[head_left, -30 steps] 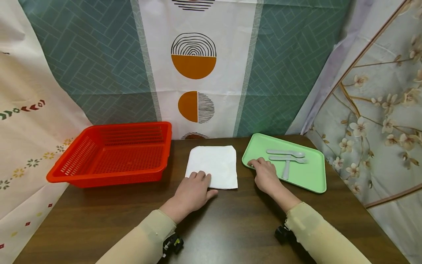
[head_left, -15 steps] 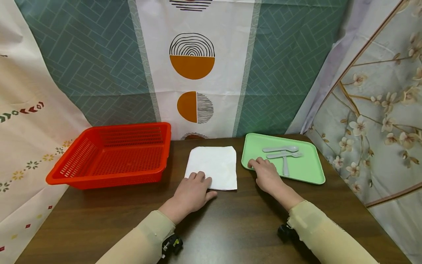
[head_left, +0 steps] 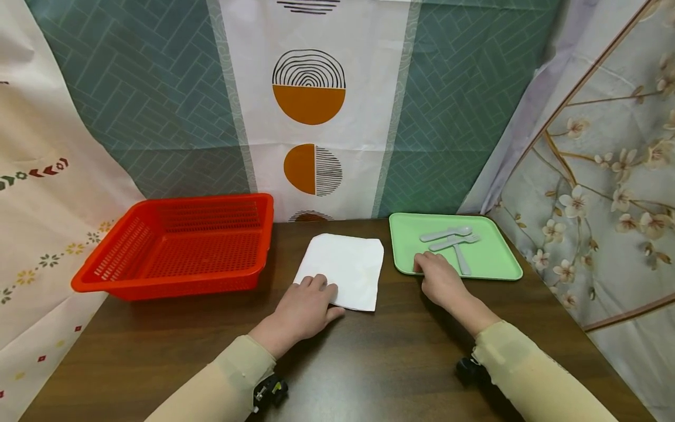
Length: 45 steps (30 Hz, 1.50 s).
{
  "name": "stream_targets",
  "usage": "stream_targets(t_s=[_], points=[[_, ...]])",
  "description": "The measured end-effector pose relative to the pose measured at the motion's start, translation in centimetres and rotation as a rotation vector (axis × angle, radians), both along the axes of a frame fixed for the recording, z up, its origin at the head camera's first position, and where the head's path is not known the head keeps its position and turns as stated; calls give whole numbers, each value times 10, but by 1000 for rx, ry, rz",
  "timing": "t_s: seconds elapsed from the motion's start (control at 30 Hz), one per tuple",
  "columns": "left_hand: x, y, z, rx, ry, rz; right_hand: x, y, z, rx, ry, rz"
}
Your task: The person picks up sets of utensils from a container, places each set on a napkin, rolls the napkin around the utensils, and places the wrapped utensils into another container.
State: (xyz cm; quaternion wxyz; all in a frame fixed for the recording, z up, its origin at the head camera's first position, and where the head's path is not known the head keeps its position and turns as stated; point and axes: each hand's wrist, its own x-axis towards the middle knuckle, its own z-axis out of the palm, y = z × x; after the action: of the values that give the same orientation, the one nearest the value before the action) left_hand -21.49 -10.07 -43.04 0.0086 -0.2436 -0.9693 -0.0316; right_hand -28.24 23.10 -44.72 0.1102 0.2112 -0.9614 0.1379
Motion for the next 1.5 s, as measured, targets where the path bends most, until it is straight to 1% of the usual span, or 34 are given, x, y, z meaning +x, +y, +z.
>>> stream_targets(t_s=[0.2, 0.43, 0.7, 0.97, 1.07, 1.2, 1.27, 1.3, 1.4, 1.5], points=[[0, -4, 1, 11, -3, -23, 0, 7, 2, 3, -7, -5], [1, -10, 3, 20, -37, -63, 0, 15, 2, 12, -30, -26], [1, -18, 3, 58, -28, -131, 0, 20, 3, 13, -49, -31], [1, -25, 2, 63, -58, -158, 2, 23, 4, 28, -61, -32], [1, -26, 1, 64, -63, -160, 5, 20, 6, 50, -22, -49], [1, -26, 1, 66, -68, -157, 14, 5, 10, 59, 134, -42], [1, -27, 1, 66, -62, -161, 18, -8, 12, 39, 207, -17], [1, -27, 1, 64, -57, -165, 20, -14, 12, 23, 229, 0], [2, -27, 1, 61, -46, -174, 26, -34, 12, -10, 224, 45], [3, -27, 1, 57, -49, -176, 31, -48, 10, -5, 177, 82]])
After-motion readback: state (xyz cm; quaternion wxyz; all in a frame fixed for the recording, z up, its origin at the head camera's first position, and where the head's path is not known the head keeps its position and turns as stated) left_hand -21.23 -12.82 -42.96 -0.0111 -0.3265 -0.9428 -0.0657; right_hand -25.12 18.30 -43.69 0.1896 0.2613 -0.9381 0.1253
